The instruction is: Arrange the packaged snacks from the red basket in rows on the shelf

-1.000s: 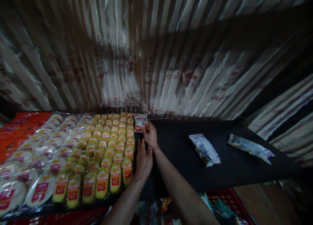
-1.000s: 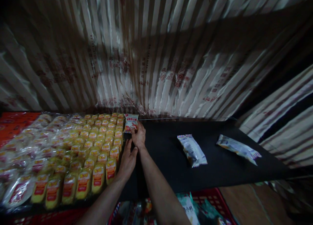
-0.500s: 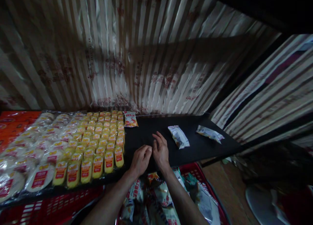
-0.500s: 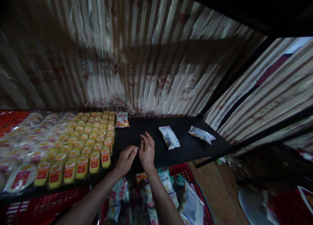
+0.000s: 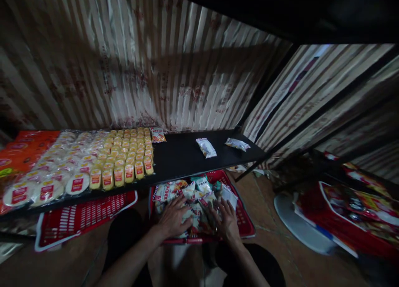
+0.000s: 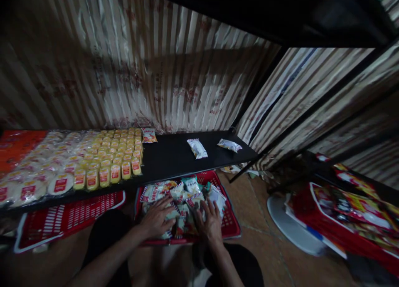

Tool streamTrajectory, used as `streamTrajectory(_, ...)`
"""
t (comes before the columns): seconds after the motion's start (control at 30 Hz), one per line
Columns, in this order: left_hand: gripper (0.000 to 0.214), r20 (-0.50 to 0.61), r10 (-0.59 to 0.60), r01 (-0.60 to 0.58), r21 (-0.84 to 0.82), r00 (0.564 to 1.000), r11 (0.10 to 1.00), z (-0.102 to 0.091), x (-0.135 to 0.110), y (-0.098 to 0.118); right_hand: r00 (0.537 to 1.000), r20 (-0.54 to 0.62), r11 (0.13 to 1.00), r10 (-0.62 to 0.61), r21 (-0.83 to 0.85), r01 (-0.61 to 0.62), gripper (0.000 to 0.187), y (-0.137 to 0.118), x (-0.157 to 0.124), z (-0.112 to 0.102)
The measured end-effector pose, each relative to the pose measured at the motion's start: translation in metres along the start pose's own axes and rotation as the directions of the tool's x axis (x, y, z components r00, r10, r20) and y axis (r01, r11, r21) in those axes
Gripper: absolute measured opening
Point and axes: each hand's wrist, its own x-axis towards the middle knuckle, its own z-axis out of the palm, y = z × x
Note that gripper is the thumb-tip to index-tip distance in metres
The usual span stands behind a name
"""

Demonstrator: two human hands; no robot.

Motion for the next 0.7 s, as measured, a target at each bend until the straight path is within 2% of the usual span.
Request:
streamTrajectory(0.07, 0.048, -0.031, -0.066, 0.067, 0.025, 0.997, 0.997, -0.001, -0.015, -0.009, 0.998, -0.014, 0.997, 0.059, -0.054, -0.059, 0.057, 0.001, -0.008, -0.001)
streamTrajectory(0.17, 0.052, -0.05, -0.187, 0.186, -0.021, 0.981, 0.982, -0.004, -0.023, -0.023, 0.989, -0.035, 0.982, 0.145, -0.118, -0.149, 0.057, 0.005, -0.002, -0.003)
streamTrajectory(0.27, 0.048, -0.075, -0.295, 0.284, -0.132, 0.953, 0.95, -0.002, -0.013, -0.035, 0.983, -0.033, 0.971, 0.18, -0.156, -0.183, 0.057, 0.021, 0.016, 0.0)
streamTrajectory(0.33, 0.045, -0.092, -0.297, 0.276, -0.188, 0.95, 0.942, 0.003, -0.001, -0.043, 0.982, 0.005, 0.969, 0.187, -0.166, -0.184, 0.059, 0.038, 0.029, 0.007)
streamTrajectory(0.5, 0.039, -0.091, -0.33, 0.29, -0.298, 0.94, 0.909, 0.017, 0.028, -0.055, 0.971, 0.183, 0.975, 0.155, -0.186, -0.121, 0.063, 0.075, 0.048, 0.028)
streamTrajectory(0.7, 0.04, -0.023, -0.345, 0.322, -0.301, 0.938, 0.898, 0.019, 0.048, -0.058, 0.97, 0.243, 0.983, 0.011, -0.178, 0.033, 0.062, 0.082, 0.055, 0.025)
